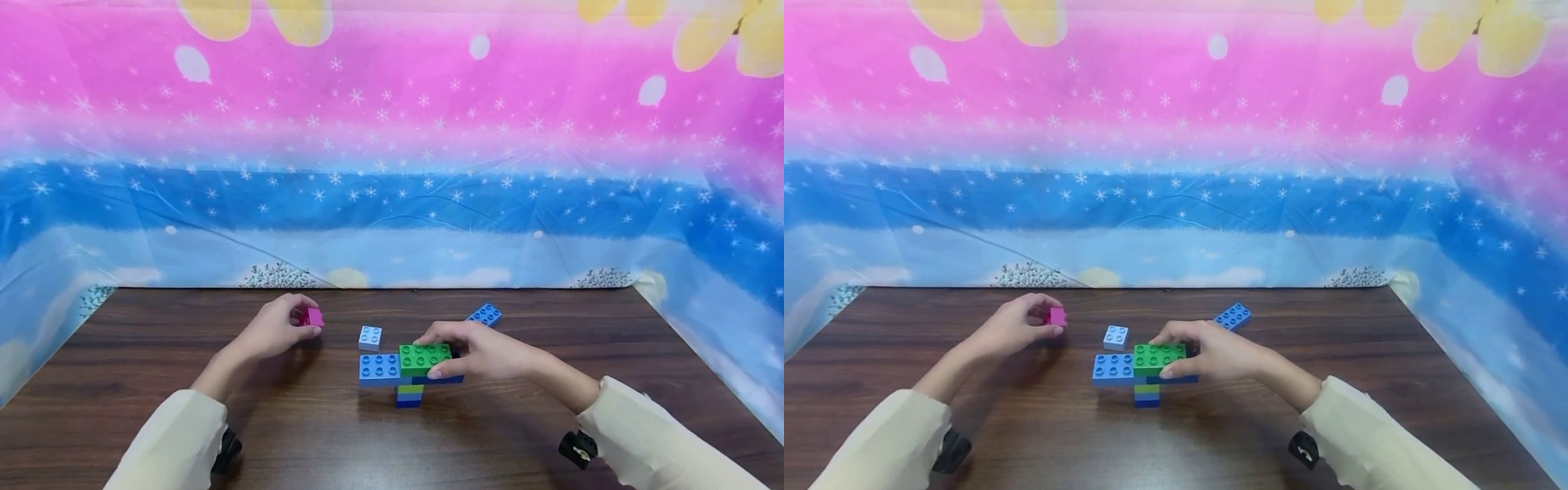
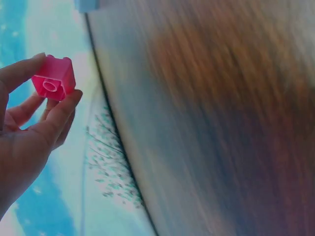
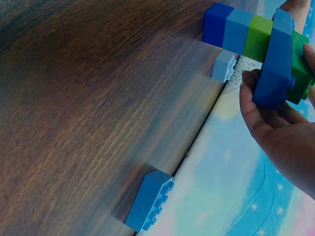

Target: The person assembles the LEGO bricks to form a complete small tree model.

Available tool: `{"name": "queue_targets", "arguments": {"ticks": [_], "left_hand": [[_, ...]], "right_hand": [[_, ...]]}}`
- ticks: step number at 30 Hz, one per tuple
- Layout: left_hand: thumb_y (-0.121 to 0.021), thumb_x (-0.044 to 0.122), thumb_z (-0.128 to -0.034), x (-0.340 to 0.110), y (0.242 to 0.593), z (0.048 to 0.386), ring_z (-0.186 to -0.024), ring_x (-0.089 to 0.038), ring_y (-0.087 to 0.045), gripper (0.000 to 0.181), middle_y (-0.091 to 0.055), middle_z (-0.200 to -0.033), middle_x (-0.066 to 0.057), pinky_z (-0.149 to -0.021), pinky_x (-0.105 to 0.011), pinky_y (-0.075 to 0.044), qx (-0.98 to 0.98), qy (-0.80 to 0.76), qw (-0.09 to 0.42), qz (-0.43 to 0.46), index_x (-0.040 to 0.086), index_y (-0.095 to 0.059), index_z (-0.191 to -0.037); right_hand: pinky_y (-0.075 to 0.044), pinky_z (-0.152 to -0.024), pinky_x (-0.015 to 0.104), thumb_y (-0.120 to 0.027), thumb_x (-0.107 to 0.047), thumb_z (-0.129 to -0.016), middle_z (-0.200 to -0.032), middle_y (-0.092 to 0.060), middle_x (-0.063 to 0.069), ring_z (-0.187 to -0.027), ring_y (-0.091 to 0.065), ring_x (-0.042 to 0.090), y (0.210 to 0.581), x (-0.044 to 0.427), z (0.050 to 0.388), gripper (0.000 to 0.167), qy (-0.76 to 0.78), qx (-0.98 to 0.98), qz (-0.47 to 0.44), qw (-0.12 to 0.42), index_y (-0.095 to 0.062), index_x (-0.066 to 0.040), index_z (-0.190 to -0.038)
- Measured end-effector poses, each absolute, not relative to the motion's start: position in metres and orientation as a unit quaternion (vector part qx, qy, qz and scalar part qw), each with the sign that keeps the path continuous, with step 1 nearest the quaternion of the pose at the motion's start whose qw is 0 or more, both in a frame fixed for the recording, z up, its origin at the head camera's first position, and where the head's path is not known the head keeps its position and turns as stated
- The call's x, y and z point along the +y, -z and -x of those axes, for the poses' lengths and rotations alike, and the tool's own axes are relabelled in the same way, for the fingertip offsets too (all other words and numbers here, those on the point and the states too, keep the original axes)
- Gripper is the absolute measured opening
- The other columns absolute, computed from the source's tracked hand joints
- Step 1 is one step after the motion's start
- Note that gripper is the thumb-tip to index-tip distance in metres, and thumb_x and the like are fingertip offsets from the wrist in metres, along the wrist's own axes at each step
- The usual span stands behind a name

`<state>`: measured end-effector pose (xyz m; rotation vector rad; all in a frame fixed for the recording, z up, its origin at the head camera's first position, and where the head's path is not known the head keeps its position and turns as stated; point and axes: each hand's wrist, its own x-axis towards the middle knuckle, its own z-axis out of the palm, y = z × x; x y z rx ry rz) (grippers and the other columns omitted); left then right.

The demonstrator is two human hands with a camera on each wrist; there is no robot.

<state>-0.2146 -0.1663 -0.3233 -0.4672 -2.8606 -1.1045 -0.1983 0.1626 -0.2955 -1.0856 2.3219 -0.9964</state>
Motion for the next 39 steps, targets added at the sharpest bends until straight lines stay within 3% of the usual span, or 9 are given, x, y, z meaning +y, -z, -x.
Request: {"name": "queue_targets", "arguments": {"ticks": [17, 27, 39], "left_hand": [[-0.071, 0.007, -0.0788, -0.139, 0.288, 0.166, -0.098, -0.026, -0.059, 0.033, -0.060, -0.102, -0.009, -0.084, -0.040, -0.047, -0.874, 0.452, 0.001, 0.179, 0.002, -0.054, -0.106], [-0.068, 0.001, -0.0798, -0.107, 0.296, 0.152, -0.100, -0.025, -0.058, 0.035, -0.059, -0.109, -0.010, -0.085, -0.032, -0.047, -0.831, 0.498, 0.016, 0.247, 0.001, -0.056, -0.113], [-0.067, 0.005, -0.0818, -0.093, 0.310, 0.150, -0.101, -0.028, -0.057, 0.031, -0.060, -0.109, -0.008, -0.089, -0.041, -0.044, -0.824, 0.510, -0.007, 0.245, 0.005, -0.056, -0.111]], "right_hand": [[-0.044, -0.065, 0.026, -0.063, -0.024, -0.087, -0.102, -0.061, -0.005, -0.078, -0.053, 0.013, 0.295, 0.162, 0.198, 0.036, 0.357, 0.828, 0.386, 0.196, -0.053, -0.016, -0.121], [-0.046, -0.067, 0.027, -0.062, -0.024, -0.088, -0.101, -0.061, -0.004, -0.080, -0.053, 0.014, 0.296, 0.162, 0.199, 0.034, 0.358, 0.827, 0.388, 0.194, -0.054, -0.016, -0.121], [-0.046, -0.069, 0.029, -0.062, -0.023, -0.088, -0.104, -0.060, -0.004, -0.081, -0.054, 0.014, 0.296, 0.162, 0.198, 0.034, 0.358, 0.826, 0.388, 0.196, -0.054, -0.017, -0.120]]}}
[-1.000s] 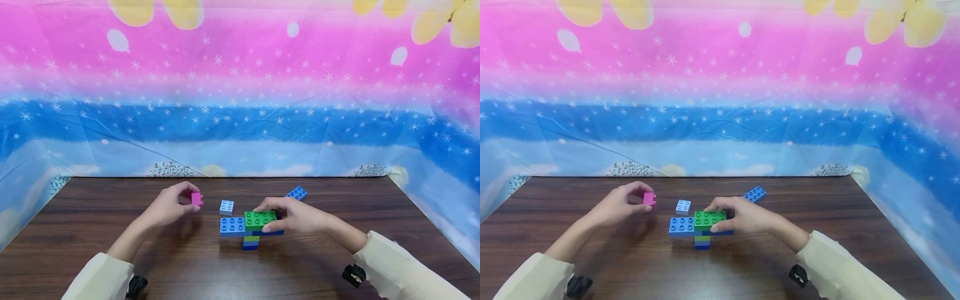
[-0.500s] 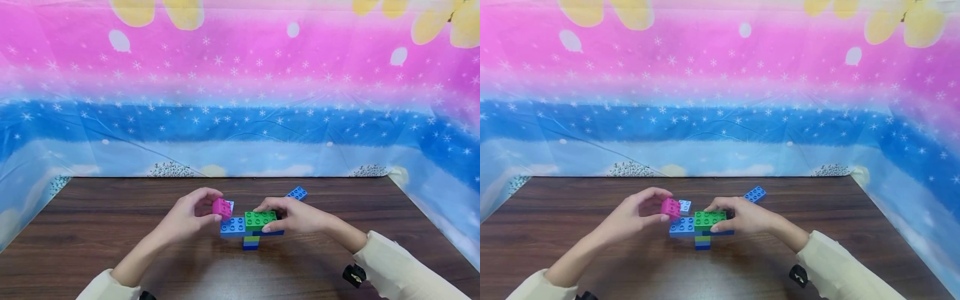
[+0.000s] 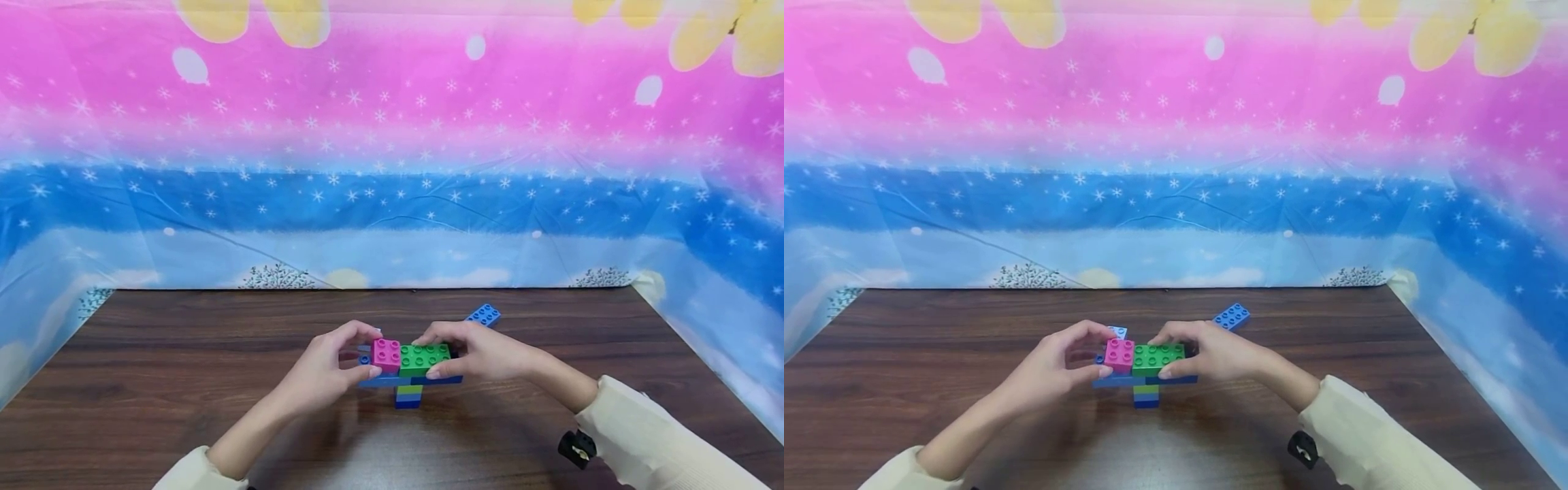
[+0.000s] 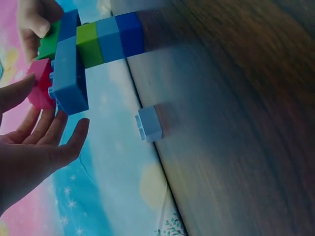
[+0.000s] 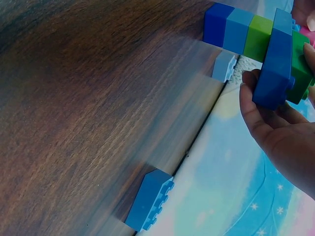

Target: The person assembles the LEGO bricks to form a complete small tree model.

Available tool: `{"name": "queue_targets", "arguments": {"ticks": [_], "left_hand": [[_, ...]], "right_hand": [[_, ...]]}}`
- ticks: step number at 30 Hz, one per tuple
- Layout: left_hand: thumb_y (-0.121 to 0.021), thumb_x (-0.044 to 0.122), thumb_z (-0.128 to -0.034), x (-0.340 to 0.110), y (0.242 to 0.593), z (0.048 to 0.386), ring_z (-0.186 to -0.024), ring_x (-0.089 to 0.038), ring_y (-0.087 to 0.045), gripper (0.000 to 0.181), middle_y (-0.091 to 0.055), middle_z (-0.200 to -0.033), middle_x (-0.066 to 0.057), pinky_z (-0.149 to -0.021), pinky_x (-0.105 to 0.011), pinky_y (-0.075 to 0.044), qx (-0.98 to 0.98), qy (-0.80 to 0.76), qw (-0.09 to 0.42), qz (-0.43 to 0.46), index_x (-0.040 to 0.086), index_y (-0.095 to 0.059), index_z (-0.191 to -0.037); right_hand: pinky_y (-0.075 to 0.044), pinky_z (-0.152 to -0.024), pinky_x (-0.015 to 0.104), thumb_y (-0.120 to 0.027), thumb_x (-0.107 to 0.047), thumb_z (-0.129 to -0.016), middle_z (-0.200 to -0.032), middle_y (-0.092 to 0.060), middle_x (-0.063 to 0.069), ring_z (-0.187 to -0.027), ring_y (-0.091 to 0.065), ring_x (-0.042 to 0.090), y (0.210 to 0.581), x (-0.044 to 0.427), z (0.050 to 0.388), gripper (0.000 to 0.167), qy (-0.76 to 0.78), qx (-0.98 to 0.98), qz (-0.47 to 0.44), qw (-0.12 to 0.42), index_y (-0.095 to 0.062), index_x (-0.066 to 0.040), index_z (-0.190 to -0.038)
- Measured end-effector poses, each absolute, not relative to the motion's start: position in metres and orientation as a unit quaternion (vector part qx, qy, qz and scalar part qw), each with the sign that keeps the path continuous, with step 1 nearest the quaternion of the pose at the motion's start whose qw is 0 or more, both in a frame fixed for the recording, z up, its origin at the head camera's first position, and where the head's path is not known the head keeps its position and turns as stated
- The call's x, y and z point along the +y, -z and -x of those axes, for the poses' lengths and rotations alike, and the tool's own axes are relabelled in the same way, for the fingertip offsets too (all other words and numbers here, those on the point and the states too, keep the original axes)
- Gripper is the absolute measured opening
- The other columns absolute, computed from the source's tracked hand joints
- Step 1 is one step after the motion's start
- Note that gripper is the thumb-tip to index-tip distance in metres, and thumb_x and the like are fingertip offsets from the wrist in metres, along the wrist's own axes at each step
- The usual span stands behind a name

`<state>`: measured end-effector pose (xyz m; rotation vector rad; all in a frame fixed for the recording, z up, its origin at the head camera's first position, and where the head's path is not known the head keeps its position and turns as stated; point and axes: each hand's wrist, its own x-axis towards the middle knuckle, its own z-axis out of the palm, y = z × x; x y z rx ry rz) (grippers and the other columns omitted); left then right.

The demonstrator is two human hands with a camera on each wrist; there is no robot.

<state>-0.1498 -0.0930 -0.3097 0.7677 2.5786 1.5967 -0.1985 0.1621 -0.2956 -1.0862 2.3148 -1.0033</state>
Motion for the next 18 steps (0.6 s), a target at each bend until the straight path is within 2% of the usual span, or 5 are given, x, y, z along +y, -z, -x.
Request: {"name": "queue_targets", "arguments": {"ticks": [4, 9, 18], "left_hand": [[-0.067, 0.005, -0.0819, -0.093, 0.313, 0.150, -0.102, -0.028, -0.057, 0.030, -0.060, -0.109, -0.008, -0.089, -0.040, -0.044, 0.826, -0.507, 0.012, -0.245, 0.006, -0.056, -0.110], [-0.068, 0.004, -0.0810, -0.094, 0.316, 0.151, -0.102, -0.028, -0.057, 0.032, -0.060, -0.110, -0.010, -0.082, -0.033, -0.049, 0.818, -0.511, 0.018, -0.262, 0.004, -0.057, -0.111], [-0.063, 0.022, -0.0873, -0.091, 0.321, 0.151, -0.100, -0.025, -0.058, 0.031, -0.060, -0.107, -0.010, -0.077, -0.030, -0.050, 0.811, -0.523, 0.027, -0.261, 0.004, -0.056, -0.112]], "right_hand": [[-0.045, -0.068, 0.028, -0.062, -0.023, -0.088, -0.103, -0.060, -0.005, -0.079, -0.052, 0.013, 0.296, 0.162, 0.198, 0.034, 0.356, 0.828, 0.388, 0.194, -0.054, -0.017, -0.120], [-0.044, -0.067, 0.027, -0.062, -0.023, -0.088, -0.102, -0.061, -0.006, -0.078, -0.052, 0.013, 0.296, 0.162, 0.198, 0.033, 0.352, 0.830, 0.388, 0.192, -0.055, -0.017, -0.120], [-0.047, -0.069, 0.028, -0.061, -0.022, -0.089, -0.102, -0.060, -0.004, -0.082, -0.055, 0.014, 0.298, 0.163, 0.199, 0.033, 0.359, 0.823, 0.395, 0.193, -0.054, -0.016, -0.120]]}}
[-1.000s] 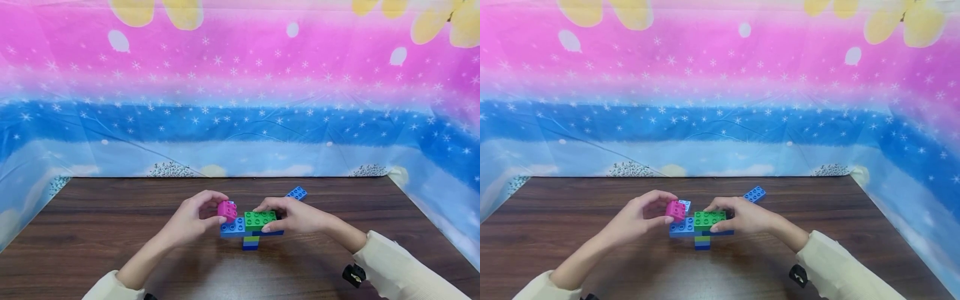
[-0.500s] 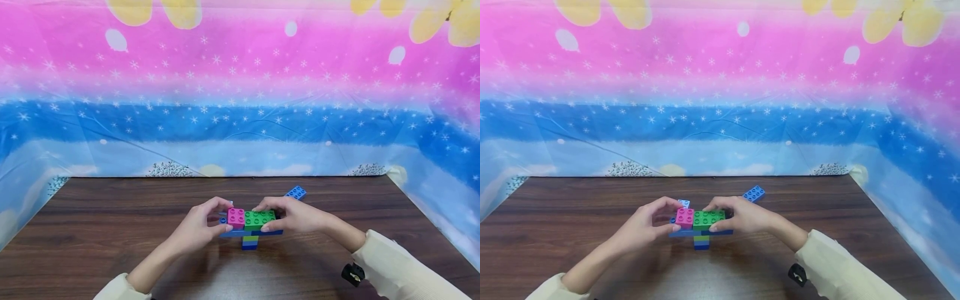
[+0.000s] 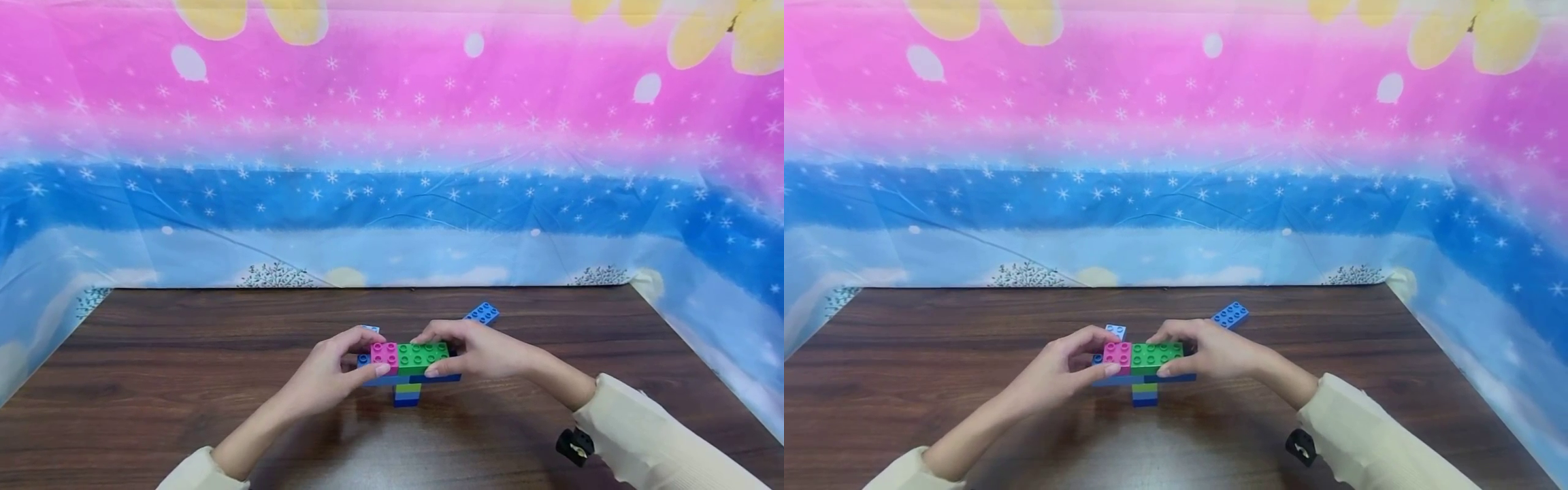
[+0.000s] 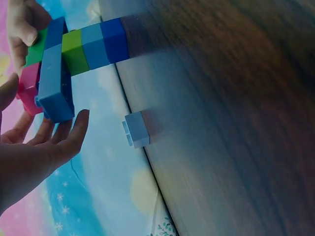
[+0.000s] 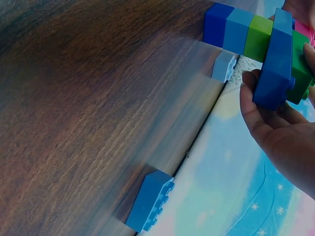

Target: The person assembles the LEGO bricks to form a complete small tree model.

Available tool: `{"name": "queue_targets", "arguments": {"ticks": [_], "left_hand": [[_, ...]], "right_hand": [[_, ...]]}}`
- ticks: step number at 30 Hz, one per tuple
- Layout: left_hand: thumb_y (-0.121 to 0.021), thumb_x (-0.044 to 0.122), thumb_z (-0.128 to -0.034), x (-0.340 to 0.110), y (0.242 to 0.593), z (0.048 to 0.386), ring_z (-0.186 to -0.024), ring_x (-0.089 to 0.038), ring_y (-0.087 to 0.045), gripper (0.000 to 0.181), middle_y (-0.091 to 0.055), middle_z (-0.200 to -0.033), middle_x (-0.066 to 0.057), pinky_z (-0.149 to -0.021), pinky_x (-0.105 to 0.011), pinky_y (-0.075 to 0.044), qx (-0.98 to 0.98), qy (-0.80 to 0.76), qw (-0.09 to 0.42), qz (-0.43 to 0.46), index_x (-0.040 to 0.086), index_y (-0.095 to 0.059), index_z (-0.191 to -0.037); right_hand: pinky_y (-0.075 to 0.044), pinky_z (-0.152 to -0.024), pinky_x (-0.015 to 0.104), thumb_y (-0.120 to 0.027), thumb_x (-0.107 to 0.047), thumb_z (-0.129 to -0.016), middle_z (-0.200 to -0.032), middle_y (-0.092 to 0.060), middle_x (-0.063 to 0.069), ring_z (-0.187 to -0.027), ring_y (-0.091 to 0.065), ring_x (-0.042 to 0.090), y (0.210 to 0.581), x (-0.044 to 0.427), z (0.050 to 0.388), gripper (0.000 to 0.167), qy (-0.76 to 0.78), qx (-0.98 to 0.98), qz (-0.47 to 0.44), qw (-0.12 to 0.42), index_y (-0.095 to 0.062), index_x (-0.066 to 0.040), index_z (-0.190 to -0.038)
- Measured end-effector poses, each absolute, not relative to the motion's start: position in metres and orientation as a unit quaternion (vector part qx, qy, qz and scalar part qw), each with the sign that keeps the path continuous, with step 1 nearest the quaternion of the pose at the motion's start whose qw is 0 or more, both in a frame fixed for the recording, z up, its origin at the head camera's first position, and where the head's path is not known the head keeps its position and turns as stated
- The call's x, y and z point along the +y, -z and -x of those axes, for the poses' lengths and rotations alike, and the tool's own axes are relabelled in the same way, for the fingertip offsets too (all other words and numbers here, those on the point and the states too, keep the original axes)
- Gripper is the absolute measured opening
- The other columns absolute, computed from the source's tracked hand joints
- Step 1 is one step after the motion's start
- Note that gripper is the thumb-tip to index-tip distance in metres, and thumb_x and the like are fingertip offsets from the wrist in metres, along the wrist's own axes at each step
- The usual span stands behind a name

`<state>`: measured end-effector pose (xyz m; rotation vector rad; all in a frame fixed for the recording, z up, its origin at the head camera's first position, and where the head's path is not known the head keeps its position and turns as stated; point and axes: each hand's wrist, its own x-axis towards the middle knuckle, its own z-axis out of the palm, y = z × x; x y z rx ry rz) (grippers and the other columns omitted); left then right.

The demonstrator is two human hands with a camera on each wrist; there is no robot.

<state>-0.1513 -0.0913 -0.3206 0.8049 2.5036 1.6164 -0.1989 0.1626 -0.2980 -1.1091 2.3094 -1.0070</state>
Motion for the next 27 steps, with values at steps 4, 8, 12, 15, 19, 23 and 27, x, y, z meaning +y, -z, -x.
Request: {"name": "queue_targets", "arguments": {"ticks": [4, 8, 12, 15, 19, 23, 27], "left_hand": [[-0.060, 0.024, -0.0898, -0.0904, 0.3215, 0.1513, -0.099, -0.025, -0.058, 0.028, -0.059, -0.109, -0.008, -0.076, -0.031, -0.050, 0.817, -0.514, 0.040, -0.259, 0.008, -0.053, -0.112], [-0.059, 0.021, -0.0903, -0.0896, 0.3218, 0.1516, -0.096, -0.026, -0.058, 0.027, -0.057, -0.110, -0.010, -0.071, -0.031, -0.052, 0.804, -0.531, 0.058, -0.263, 0.007, -0.050, -0.112], [-0.059, 0.016, -0.0900, -0.0888, 0.3222, 0.1516, -0.093, -0.027, -0.058, 0.027, -0.055, -0.108, -0.014, -0.066, -0.032, -0.054, 0.782, -0.560, 0.079, -0.261, 0.003, -0.050, -0.112], [-0.060, 0.015, -0.0896, -0.0888, 0.3218, 0.1520, -0.091, -0.026, -0.059, 0.026, -0.056, -0.106, -0.015, -0.066, -0.032, -0.054, 0.778, -0.565, 0.078, -0.263, 0.002, -0.050, -0.111], [-0.060, 0.013, -0.0891, -0.0888, 0.3214, 0.1529, -0.088, -0.026, -0.060, 0.025, -0.057, -0.104, -0.016, -0.064, -0.032, -0.054, 0.776, -0.568, 0.074, -0.266, 0.001, -0.051, -0.109], [-0.061, 0.014, -0.0887, -0.0887, 0.3212, 0.1535, -0.087, -0.025, -0.060, 0.025, -0.058, -0.103, -0.016, -0.063, -0.032, -0.054, 0.776, -0.569, 0.072, -0.262, 0.000, -0.052, -0.109], [-0.061, 0.014, -0.0884, -0.0886, 0.3213, 0.1533, -0.087, -0.025, -0.060, 0.026, -0.058, -0.103, -0.016, -0.063, -0.033, -0.054, 0.777, -0.571, 0.074, -0.256, 0.000, -0.053, -0.108]], "right_hand": [[-0.047, -0.069, 0.028, -0.061, -0.021, -0.089, -0.102, -0.060, -0.003, -0.082, -0.055, 0.013, 0.2988, 0.1623, 0.1997, 0.033, 0.361, 0.820, 0.401, 0.191, -0.055, -0.015, -0.120], [-0.046, -0.068, 0.027, -0.061, -0.022, -0.089, -0.102, -0.060, -0.004, -0.080, -0.054, 0.013, 0.2992, 0.1625, 0.2001, 0.033, 0.360, 0.820, 0.403, 0.188, -0.055, -0.015, -0.121], [-0.046, -0.068, 0.027, -0.062, -0.022, -0.088, -0.103, -0.060, -0.004, -0.080, -0.054, 0.013, 0.2994, 0.1627, 0.2000, 0.034, 0.361, 0.820, 0.404, 0.187, -0.055, -0.015, -0.121], [-0.047, -0.068, 0.027, -0.062, -0.022, -0.088, -0.103, -0.060, -0.003, -0.080, -0.054, 0.013, 0.2989, 0.1627, 0.1997, 0.034, 0.362, 0.820, 0.404, 0.185, -0.055, -0.015, -0.120], [-0.047, -0.070, 0.029, -0.062, -0.022, -0.088, -0.105, -0.059, -0.003, -0.083, -0.055, 0.014, 0.2986, 0.1626, 0.1985, 0.033, 0.365, 0.824, 0.392, 0.185, -0.055, -0.016, -0.121], [-0.048, -0.072, 0.031, -0.062, -0.022, -0.088, -0.106, -0.059, -0.004, -0.084, -0.055, 0.014, 0.2993, 0.1626, 0.1965, 0.034, 0.367, 0.830, 0.379, 0.180, -0.055, -0.016, -0.121], [-0.047, -0.068, 0.029, -0.061, -0.023, -0.089, -0.104, -0.059, -0.005, -0.079, -0.053, 0.014, 0.3010, 0.1628, 0.1947, 0.034, 0.363, 0.833, 0.382, 0.167, -0.055, -0.017, -0.122]]}}
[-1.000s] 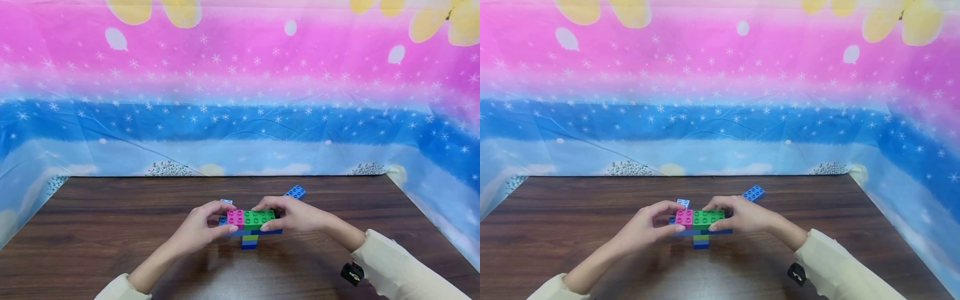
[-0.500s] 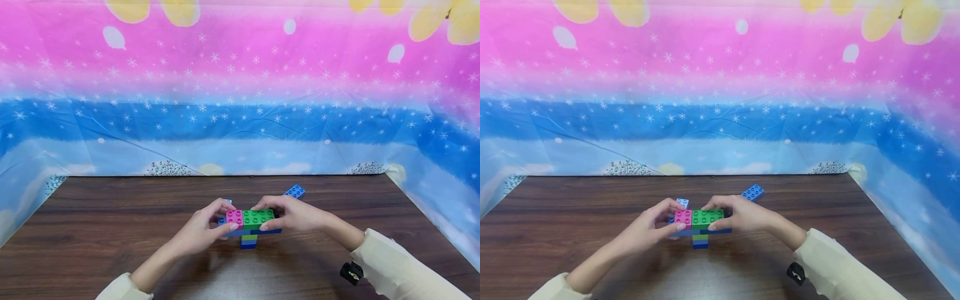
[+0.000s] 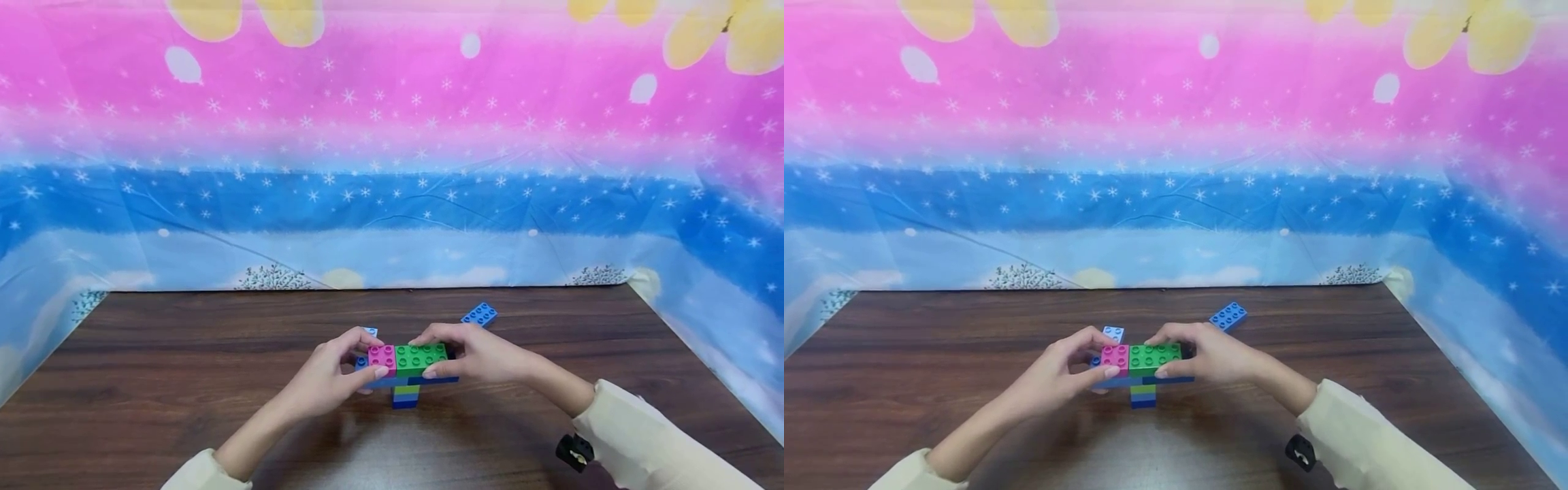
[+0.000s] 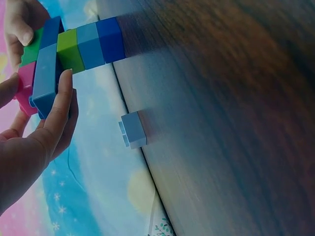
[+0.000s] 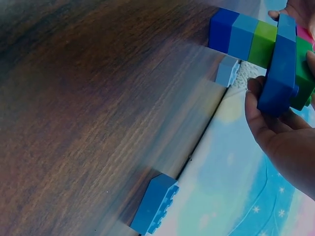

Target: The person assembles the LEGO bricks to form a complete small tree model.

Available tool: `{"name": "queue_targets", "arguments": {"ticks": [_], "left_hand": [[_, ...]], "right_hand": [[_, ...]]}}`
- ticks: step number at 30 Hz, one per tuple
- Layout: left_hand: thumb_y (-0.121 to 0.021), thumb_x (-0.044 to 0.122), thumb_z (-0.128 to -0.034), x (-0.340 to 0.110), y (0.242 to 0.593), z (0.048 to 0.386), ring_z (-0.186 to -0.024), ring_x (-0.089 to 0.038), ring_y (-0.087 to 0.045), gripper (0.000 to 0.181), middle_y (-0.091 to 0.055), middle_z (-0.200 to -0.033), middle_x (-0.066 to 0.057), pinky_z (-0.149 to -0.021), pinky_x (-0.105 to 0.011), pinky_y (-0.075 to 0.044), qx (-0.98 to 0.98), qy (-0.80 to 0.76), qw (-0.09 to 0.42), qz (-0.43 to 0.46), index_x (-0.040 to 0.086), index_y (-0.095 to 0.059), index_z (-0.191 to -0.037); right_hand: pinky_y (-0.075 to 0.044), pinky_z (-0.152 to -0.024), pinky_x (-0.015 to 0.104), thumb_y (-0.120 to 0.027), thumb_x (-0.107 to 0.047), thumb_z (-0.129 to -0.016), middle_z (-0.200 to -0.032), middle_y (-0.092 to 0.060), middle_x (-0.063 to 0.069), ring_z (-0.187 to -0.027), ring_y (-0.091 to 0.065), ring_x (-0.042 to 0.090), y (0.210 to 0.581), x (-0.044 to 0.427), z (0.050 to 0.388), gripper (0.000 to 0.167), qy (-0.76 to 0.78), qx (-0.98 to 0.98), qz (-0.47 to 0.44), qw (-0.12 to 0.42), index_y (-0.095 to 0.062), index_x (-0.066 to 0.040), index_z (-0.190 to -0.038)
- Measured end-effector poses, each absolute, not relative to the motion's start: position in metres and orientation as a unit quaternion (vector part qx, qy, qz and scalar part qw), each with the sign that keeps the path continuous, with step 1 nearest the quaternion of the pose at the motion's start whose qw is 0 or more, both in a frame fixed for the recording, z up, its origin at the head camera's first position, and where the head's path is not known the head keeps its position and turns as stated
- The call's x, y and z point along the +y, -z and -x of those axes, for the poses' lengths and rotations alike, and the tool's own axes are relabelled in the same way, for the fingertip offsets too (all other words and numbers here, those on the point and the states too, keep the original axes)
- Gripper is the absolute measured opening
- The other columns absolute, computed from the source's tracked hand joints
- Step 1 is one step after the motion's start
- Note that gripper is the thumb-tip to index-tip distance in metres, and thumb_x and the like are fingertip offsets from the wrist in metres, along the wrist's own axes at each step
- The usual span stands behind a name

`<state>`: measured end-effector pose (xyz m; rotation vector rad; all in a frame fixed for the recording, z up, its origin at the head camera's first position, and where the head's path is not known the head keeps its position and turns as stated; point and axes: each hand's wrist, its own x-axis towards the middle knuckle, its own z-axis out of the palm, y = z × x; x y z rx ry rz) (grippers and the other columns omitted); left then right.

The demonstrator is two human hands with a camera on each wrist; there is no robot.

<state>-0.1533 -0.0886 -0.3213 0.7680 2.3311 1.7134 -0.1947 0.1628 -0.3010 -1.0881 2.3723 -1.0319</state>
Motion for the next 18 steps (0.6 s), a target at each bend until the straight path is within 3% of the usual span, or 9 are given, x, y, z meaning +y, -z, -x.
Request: {"name": "queue_targets", "arguments": {"ticks": [18], "left_hand": [[-0.062, 0.012, -0.0876, -0.0856, 0.3185, 0.1511, -0.082, -0.022, -0.059, 0.025, -0.060, -0.098, -0.013, -0.061, -0.032, -0.054, 0.786, -0.566, 0.069, -0.239, 0.000, -0.053, -0.107]], "right_hand": [[-0.043, -0.058, 0.025, -0.057, -0.027, -0.091, -0.091, -0.059, -0.009, -0.062, -0.046, 0.011, 0.3039, 0.1619, 0.1880, 0.034, 0.324, 0.849, 0.398, 0.123, -0.052, -0.019, -0.123]]}}
